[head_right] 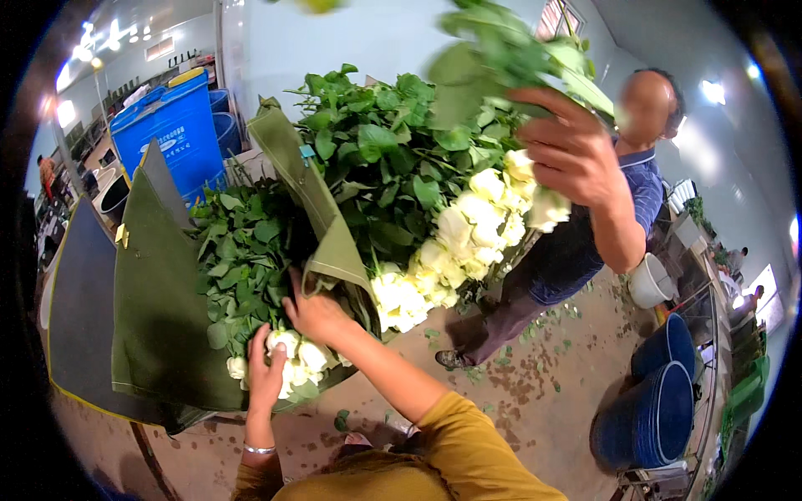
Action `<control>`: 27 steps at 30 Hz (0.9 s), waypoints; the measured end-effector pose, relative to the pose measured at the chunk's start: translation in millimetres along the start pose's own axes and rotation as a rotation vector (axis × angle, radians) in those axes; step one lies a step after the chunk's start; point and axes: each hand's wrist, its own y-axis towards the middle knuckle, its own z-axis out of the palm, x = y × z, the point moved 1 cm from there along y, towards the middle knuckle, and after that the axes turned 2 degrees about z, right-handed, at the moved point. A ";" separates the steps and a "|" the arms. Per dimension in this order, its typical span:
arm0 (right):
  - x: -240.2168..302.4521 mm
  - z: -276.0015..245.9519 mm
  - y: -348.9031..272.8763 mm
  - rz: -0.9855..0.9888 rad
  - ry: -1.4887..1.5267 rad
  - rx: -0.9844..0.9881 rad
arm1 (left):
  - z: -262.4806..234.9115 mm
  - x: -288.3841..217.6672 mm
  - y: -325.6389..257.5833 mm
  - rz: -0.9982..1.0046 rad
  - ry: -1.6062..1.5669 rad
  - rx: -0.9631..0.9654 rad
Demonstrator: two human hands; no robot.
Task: The person arranges white roses and green leaves into white paper sleeves, folds the sleeves closed, and staples them shut. The person then applies a round sticker to the sealed package and places it on a nearby table. The person repeats this process with additional roses and leaves.
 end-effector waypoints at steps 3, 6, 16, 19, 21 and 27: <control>20.9 -58.8 -54.0 -0.258 0.384 0.204 | -10.7 31.3 -30.7 0.106 -0.134 -0.212; -4.1 -101.8 -114.4 0.068 0.452 0.741 | -9.9 28.2 -62.2 0.135 -0.135 -0.335; -213.7 -94.6 -378.5 0.643 0.383 0.719 | 127.1 82.2 -204.4 -0.227 -0.082 0.139; -263.2 -81.4 -446.0 0.828 0.651 0.679 | 195.8 72.0 -220.3 -0.260 0.027 0.389; -286.6 -77.1 -481.8 0.840 0.701 0.647 | 224.0 58.7 -223.6 -0.237 0.137 0.517; -303.7 -108.8 -512.4 0.922 0.685 0.571 | 280.3 75.8 -224.9 -0.327 0.292 0.697</control>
